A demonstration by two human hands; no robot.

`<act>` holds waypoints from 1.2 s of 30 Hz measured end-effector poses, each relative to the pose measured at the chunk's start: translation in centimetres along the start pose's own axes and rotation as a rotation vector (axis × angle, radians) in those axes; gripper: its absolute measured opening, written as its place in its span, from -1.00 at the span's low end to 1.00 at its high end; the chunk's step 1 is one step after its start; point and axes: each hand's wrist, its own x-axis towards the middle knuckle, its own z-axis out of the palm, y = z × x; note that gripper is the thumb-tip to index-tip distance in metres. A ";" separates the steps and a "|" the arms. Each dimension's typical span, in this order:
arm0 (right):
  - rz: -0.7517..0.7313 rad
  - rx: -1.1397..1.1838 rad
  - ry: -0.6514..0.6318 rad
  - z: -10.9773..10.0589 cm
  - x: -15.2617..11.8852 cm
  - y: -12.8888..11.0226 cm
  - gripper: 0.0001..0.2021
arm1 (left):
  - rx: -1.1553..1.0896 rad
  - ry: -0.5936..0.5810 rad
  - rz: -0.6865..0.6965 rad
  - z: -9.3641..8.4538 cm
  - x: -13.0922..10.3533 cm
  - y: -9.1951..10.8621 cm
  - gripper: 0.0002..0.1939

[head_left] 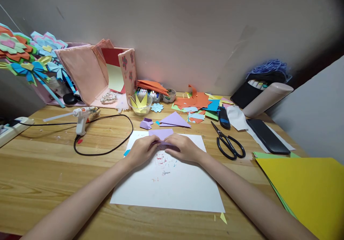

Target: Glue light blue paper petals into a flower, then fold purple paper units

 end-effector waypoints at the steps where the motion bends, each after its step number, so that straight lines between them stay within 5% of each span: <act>1: 0.003 0.008 0.010 0.1 0.0 0.2 -0.79 | -0.011 -0.004 -0.003 0.0 0.0 0.1 -0.84; 9: 0.208 0.203 0.081 -0.2 -0.2 0.8 -0.77 | -0.170 0.019 -0.136 -0.2 0.1 0.1 -0.72; 15: 0.409 0.414 0.007 -0.5 0.0 1.1 -0.70 | 0.084 0.063 -0.054 0.1 0.6 -0.2 -0.64; 20: 0.263 0.324 0.034 -0.5 0.2 0.9 -0.80 | 0.120 0.039 -0.039 0.2 0.4 -0.2 -0.46; 28: -0.014 0.082 0.123 -0.7 0.4 0.5 -0.94 | -0.328 0.035 -0.120 0.4 0.3 0.0 -0.45; 36: 0.182 0.191 0.297 -0.3 0.2 0.8 -0.93 | -0.761 0.216 -0.319 1.2 0.9 -0.8 -0.49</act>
